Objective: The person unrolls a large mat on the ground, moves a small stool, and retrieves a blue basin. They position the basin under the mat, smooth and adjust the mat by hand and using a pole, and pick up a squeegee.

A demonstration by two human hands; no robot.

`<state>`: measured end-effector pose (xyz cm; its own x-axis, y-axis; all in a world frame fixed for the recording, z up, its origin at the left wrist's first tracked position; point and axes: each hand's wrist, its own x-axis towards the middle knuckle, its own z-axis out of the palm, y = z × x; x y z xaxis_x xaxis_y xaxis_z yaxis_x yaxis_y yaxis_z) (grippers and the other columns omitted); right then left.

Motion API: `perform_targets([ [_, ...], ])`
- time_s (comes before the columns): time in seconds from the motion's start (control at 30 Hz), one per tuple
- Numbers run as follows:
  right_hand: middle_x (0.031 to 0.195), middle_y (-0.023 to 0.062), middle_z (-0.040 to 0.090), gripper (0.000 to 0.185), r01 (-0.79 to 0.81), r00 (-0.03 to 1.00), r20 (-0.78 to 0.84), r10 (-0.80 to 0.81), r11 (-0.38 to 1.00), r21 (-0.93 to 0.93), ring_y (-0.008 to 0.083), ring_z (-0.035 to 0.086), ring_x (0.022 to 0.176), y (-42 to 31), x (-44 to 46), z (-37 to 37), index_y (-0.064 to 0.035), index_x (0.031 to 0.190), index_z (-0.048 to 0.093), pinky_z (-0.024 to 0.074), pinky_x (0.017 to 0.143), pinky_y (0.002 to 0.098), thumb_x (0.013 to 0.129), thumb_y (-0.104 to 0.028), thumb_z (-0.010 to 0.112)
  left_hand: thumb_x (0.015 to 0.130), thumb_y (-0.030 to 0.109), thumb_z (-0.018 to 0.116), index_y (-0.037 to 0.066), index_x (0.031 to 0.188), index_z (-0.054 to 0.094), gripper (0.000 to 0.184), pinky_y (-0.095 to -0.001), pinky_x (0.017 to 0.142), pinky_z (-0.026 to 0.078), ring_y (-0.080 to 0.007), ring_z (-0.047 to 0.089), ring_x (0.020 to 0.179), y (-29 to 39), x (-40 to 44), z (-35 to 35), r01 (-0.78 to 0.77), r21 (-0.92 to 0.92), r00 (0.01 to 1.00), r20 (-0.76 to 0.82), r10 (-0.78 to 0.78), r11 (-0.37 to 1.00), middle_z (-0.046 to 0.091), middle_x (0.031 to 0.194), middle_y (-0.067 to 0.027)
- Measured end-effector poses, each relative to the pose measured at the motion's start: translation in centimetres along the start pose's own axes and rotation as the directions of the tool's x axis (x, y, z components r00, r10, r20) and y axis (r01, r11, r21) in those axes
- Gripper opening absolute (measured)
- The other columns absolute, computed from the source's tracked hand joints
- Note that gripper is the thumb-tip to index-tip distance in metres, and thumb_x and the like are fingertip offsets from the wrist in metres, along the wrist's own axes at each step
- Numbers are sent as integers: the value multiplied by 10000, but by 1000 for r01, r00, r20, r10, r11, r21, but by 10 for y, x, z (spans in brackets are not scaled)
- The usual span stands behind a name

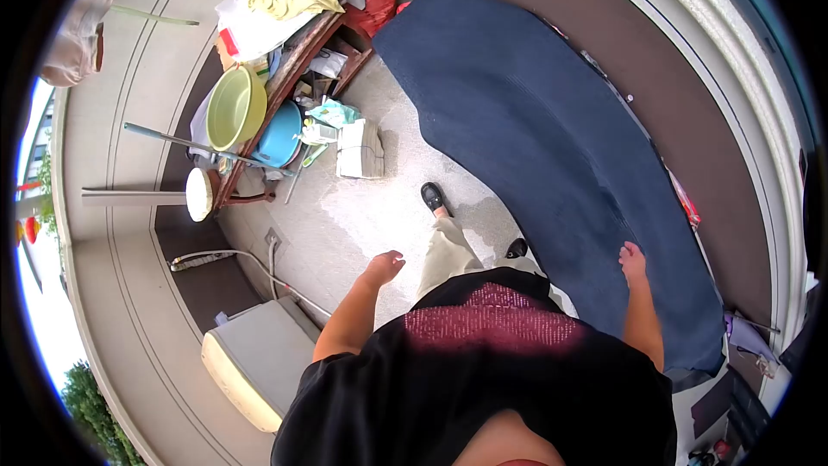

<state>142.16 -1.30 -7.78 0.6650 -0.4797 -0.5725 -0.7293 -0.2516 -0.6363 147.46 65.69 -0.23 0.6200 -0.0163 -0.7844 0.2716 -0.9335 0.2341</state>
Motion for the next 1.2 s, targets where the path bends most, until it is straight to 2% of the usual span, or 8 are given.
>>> perform_targets([
  [0.23,769,10,570,311,-561,798,169,579,815,-147,139,563,636,85,-70,87,-171,1137,529,420,462,322,837,-254,538,844,318,543,99,1098,582,338,-380,842,462,-317,589,946,-18,82,-128,-138,-74,990,-27,137,988,636,984,-153],
  [0.33,910,68,616,310,-2,867,389,311,783,-622,209,606,758,113,-79,142,-109,1104,564,478,595,358,834,-259,542,846,315,539,98,1087,587,328,-375,831,464,-315,595,922,-45,113,-187,-129,-128,980,-165,107,983,640,954,-159],
  [0.43,946,96,646,340,-389,881,155,448,870,-304,240,625,827,39,-75,185,-49,1087,581,498,702,338,830,-270,552,843,317,539,92,1066,592,322,-373,830,463,-316,596,920,-76,137,-229,-75,-223,974,-224,24,972,643,937,-162],
  [0.63,797,-10,568,321,177,968,215,-128,957,-228,73,495,672,-174,-8,222,-25,1152,553,426,636,228,858,-151,551,847,314,534,89,1066,597,320,-373,845,459,-320,596,934,-142,163,-236,67,-279,936,-315,-157,958,640,966,-169],
  [0.77,797,65,616,344,363,903,355,-243,873,-325,139,561,742,-283,34,235,-53,1166,543,447,721,273,853,-194,559,850,320,541,93,1107,577,344,-371,857,455,-308,596,949,-118,101,-190,144,-435,939,-224,-261,889,646,972,-150],
  [0.93,785,8,566,349,360,920,291,-263,861,-360,88,505,619,-246,93,236,-55,1186,520,432,558,245,851,-146,556,829,305,571,122,1164,549,382,-379,884,446,-286,559,1030,-131,48,-155,79,-197,991,-88,-97,977,597,1092,-140],
  [1.0,792,1,561,356,43,963,270,20,973,-226,82,500,573,-223,99,235,-73,1193,510,408,456,236,849,-150,558,826,303,573,119,1160,554,381,-379,883,446,-289,562,1024,-156,36,-133,151,-290,967,-155,-202,945,603,1082,-139],
  [1.2,793,24,585,363,-122,925,296,236,926,-358,120,527,565,-203,42,246,-74,1173,513,416,443,299,833,-195,555,815,310,569,85,1123,580,382,-377,874,448,-305,580,981,-212,24,-162,232,-360,945,-135,-297,903,631,1017,-145],
])
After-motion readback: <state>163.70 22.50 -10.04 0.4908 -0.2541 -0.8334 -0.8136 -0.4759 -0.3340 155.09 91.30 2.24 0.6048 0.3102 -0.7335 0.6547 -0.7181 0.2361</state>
